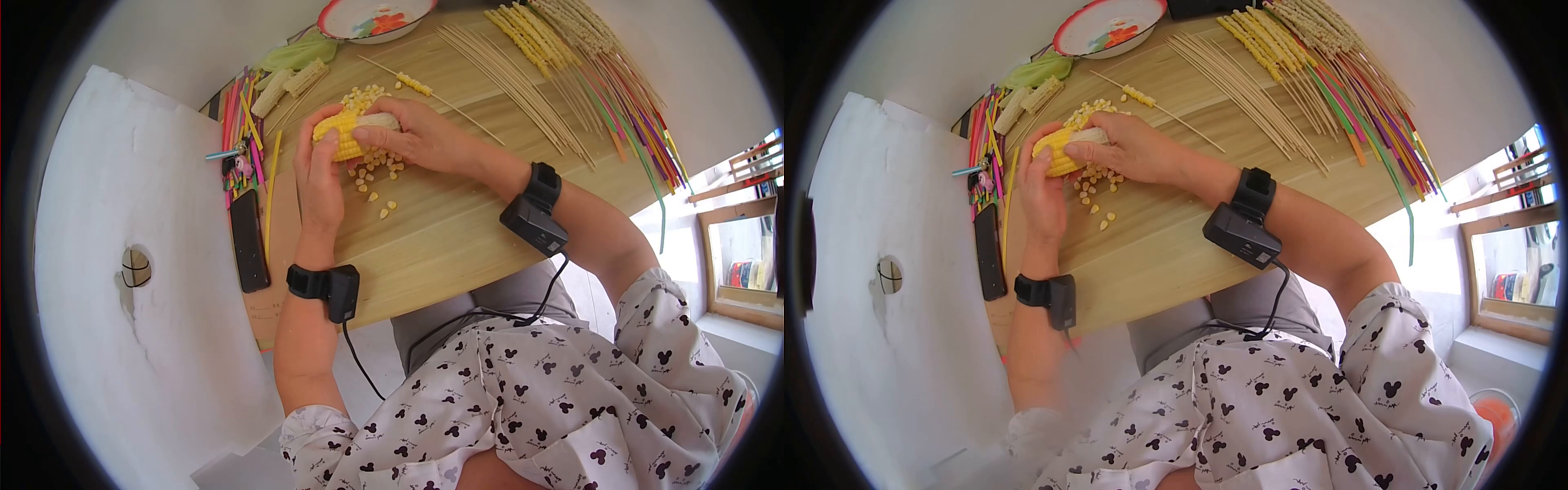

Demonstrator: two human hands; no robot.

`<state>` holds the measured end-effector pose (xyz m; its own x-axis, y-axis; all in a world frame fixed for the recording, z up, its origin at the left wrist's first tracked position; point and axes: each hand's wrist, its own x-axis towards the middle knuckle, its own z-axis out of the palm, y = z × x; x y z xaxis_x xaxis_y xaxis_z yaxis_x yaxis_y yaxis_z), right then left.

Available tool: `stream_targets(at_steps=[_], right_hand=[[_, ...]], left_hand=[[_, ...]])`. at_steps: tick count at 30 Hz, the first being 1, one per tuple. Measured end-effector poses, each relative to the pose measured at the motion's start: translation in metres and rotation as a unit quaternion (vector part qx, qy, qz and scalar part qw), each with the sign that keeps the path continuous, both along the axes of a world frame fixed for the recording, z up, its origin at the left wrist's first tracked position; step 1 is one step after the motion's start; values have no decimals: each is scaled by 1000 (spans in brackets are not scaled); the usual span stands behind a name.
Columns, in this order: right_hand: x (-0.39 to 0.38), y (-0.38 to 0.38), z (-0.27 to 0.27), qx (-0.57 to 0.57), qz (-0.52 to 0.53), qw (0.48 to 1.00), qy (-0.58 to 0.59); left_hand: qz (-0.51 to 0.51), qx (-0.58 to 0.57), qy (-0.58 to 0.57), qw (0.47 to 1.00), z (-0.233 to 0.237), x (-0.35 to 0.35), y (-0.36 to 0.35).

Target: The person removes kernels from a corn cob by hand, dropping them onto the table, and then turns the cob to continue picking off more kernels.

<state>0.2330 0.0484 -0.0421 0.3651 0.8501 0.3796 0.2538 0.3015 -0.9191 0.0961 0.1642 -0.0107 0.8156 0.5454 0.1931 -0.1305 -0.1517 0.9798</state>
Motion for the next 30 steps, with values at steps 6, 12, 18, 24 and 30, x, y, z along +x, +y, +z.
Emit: stream_targets(at_steps=[6,12,18,24,30], right_hand=[[0,-7,14,-58,22,998,17],[-1,-7,16,-55,40,994,80],[1,-5,13,-39,42,989,140],[2,-8,21,-78,41,966,245],[5,-4,15,-95,41,949,297]], left_hand=[[-20,-72,-34,997,1,1,0],[-15,-68,-38,997,-1,2,3],[-12,-72,-48,996,-1,2,1],[10,19,-75,997,-2,2,-6],[24,154,-55,986,0,2,-8]])
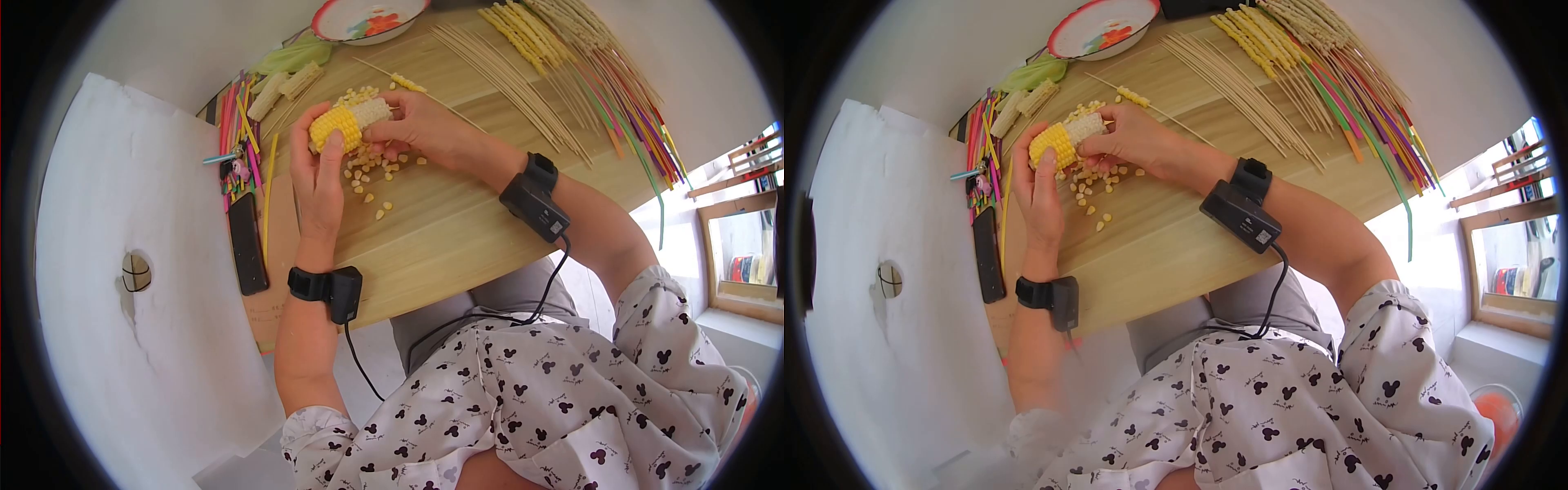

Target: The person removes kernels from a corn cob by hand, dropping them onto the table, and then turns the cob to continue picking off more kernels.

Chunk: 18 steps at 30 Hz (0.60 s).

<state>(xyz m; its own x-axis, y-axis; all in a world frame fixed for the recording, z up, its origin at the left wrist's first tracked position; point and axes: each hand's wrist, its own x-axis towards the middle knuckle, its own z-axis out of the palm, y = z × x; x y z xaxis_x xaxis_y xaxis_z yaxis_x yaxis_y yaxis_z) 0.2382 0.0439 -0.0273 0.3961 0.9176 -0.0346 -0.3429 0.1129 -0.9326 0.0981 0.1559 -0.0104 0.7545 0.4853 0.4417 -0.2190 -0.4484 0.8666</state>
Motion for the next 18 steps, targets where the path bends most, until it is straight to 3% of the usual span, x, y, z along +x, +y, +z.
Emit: stream_targets(at_steps=[3,5,11,18], right_hand=[[-3,0,-1,-16,-34,999,4],[-3,0,1,-30,-72,997,8],[11,0,-7,-29,-64,995,-64],[10,3,-14,-27,-74,987,-137]], left_hand=[[2,-86,3,996,1,1,0],[-2,-210,-46,977,-2,3,7],[16,-321,-74,944,-19,1,37],[53,-310,-53,948,-12,4,28]])
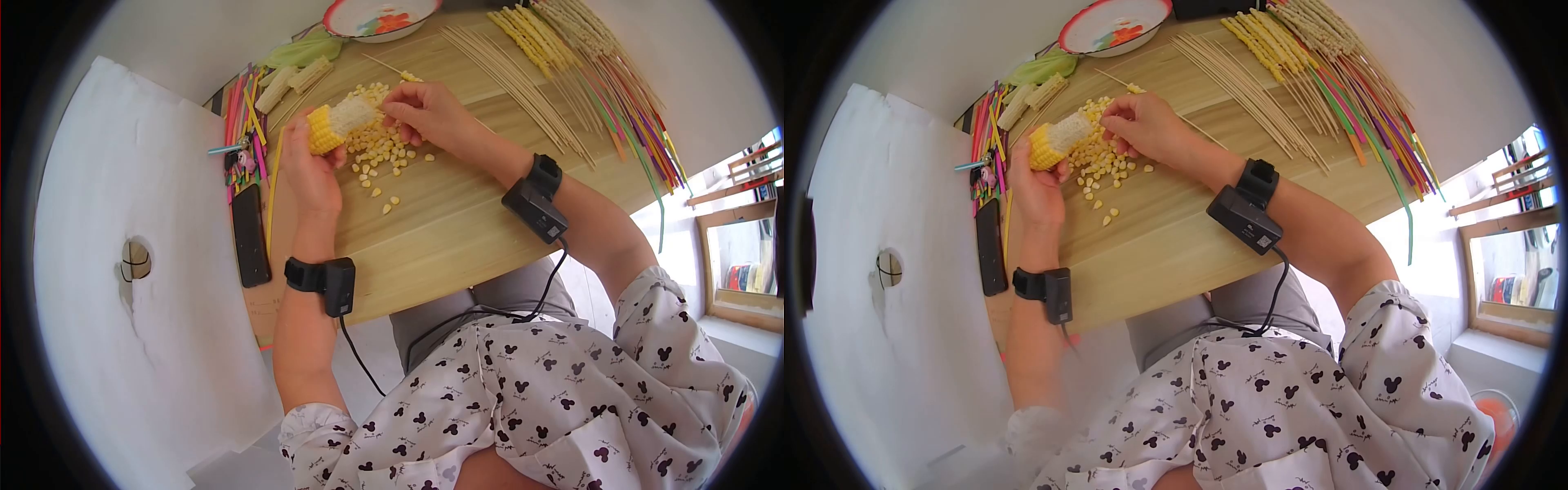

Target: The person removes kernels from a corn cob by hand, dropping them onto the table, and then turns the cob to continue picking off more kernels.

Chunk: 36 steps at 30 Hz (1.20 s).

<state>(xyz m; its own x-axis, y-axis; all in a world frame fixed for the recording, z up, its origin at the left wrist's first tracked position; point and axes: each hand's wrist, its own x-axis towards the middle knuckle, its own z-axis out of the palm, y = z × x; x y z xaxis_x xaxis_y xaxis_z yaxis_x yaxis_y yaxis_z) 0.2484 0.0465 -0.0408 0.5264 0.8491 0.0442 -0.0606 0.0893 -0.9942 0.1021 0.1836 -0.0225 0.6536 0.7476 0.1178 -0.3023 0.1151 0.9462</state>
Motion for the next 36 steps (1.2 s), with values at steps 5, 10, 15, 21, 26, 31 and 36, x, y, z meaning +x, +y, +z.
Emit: stream_targets(at_steps=[5,10,15,21,26,31,36], right_hand=[[1,1,0,11,-32,999,6],[-8,-5,16,1,29,1000,6],[-22,-10,24,-1,76,996,-41],[-24,-6,16,1,36,992,-118],[-23,-3,7,54,7,982,-179],[-23,-5,10,80,45,985,-146],[-23,-9,17,50,57,985,-155]], left_hand=[[10,15,18,1000,7,1,-8],[-14,99,55,993,9,-2,-17],[-39,139,66,987,7,-3,-24],[-35,151,79,985,10,-3,-29],[-50,158,87,982,7,-4,-26],[-74,115,54,989,10,-3,-25],[-81,83,31,993,9,-3,-20]])
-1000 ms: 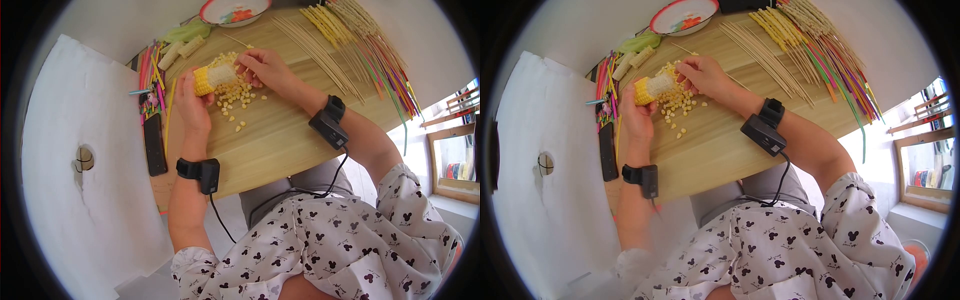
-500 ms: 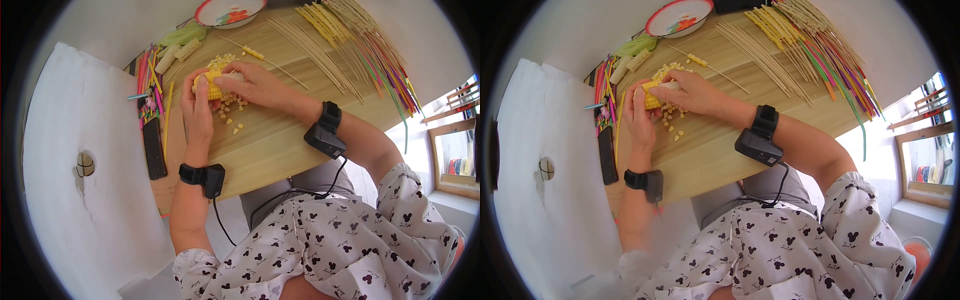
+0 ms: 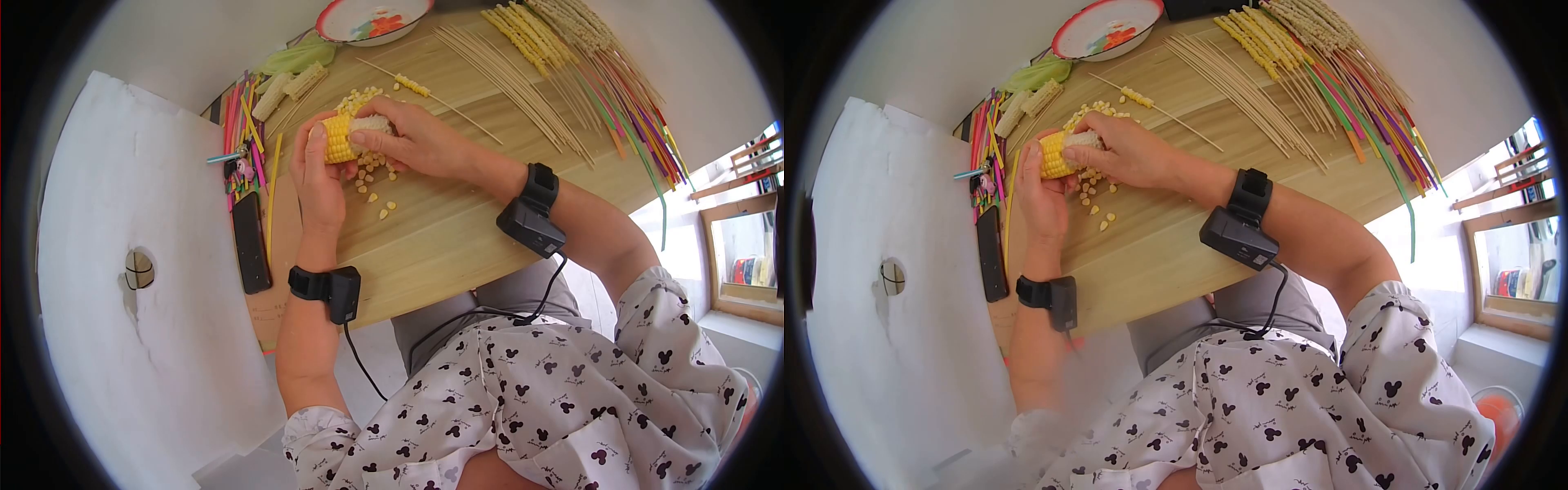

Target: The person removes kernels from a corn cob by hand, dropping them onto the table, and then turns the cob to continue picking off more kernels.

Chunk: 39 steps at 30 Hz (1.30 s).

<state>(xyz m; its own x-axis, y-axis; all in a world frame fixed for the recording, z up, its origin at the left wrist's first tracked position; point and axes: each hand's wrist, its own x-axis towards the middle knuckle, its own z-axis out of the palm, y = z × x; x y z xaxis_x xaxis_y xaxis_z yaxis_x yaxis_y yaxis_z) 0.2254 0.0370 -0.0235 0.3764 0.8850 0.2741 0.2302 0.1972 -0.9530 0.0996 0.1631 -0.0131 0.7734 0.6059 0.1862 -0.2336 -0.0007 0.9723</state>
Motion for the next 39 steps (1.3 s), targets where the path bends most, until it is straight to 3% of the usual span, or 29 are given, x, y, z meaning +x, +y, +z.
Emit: stream_targets(at_steps=[6,12,14,16,21,23,25,29,33,35,39], right_hand=[[4,7,-2,-10,33,981,189],[11,10,-9,-20,48,946,321],[14,10,-13,-27,63,934,350],[16,9,-13,-29,82,921,380],[18,7,-12,-45,71,925,370],[17,7,-10,-53,63,927,367],[12,8,-8,-67,-30,949,306],[17,11,-16,-77,-8,970,232],[12,8,-9,-34,-1,977,208],[9,4,-1,-28,9,980,197],[8,2,2,-34,25,982,186]], left_hand=[[18,9,-18,1000,1,1,-4],[21,150,-31,988,-4,-1,-1],[44,276,-10,960,2,-2,-9],[43,285,-12,958,2,-2,-12],[43,257,-2,965,0,-1,-9],[45,173,-16,984,-6,1,-1],[47,128,-16,991,-5,1,3],[39,59,-27,997,-5,1,5],[43,79,-6,996,-6,1,7],[48,178,12,983,-11,1,12],[28,182,5,983,-3,-1,-1]])
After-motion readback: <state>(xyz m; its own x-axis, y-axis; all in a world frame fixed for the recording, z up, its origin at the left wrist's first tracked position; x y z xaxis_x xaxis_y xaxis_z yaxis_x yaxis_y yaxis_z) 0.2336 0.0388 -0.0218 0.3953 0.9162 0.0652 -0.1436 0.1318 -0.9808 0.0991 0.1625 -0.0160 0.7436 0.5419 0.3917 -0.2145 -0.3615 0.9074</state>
